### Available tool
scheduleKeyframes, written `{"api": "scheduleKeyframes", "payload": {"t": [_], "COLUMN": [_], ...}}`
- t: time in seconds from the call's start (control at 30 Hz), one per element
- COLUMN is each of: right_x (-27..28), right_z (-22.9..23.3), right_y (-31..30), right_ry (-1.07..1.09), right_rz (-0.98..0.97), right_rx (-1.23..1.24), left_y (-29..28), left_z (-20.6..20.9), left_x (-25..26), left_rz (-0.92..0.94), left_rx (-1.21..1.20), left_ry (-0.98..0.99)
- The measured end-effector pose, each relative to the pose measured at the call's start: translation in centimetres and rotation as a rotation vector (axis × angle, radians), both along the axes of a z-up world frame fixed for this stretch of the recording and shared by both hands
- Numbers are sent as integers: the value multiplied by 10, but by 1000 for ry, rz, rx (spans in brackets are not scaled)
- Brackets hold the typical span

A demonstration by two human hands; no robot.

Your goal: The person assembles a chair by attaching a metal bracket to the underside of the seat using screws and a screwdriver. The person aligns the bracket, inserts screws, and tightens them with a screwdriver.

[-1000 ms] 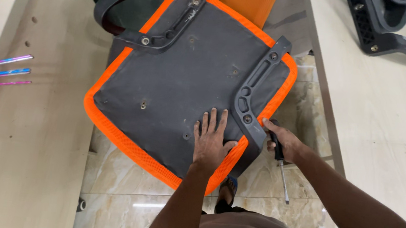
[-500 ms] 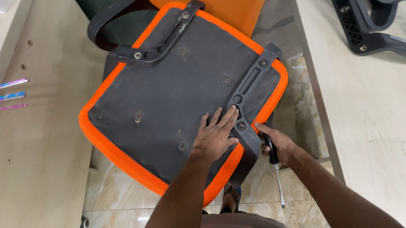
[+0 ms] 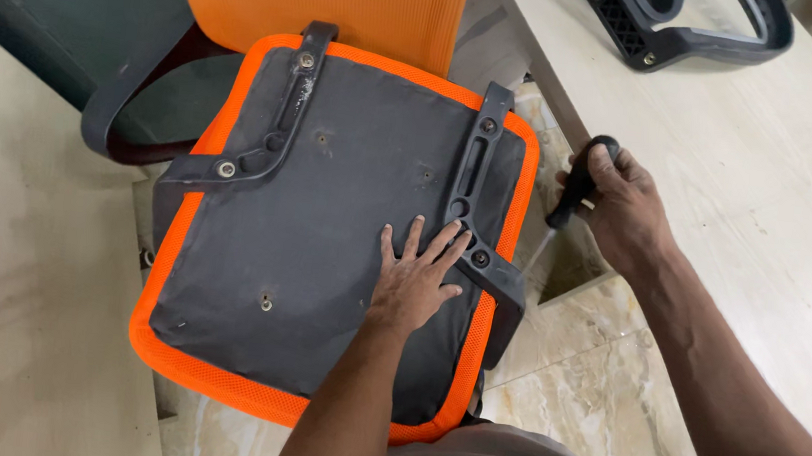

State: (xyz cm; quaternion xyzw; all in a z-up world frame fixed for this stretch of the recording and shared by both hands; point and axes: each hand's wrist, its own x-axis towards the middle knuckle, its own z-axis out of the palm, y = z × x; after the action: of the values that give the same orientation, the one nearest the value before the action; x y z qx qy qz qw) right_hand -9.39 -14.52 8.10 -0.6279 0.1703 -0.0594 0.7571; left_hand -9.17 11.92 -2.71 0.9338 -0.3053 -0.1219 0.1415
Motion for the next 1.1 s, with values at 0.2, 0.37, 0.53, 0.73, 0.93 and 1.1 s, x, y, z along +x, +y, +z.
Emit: {"api": "scheduleKeyframes", "payload": {"t": [0.2,0.37,0.53,0.73,0.93,1.1], "right_x": [-8,-9,-7,-5,1,-1], "right_z": [21,21,19,13,12,16], "right_y": [43,55,55,54,58,63], "right_ry": [-232,-380,-354,-321,-331,-368], "right_rz": [-71,-72,-106,-262,-262,-154], "right_rx": [96,96,42,103,126,26], "left_y": [2,1,-2,1,0,-1], "left_z": [-12,-15,-10,-6,-6,-6], "left_x": [6,7,10,9,10,9], "left_rz": [-23,-23,-17,-25,-28,-30], "left_rx": [-88,-75,-33,-21,-16,16], "left_ry": [-61,-54,-24,-22,-15,-5]}}
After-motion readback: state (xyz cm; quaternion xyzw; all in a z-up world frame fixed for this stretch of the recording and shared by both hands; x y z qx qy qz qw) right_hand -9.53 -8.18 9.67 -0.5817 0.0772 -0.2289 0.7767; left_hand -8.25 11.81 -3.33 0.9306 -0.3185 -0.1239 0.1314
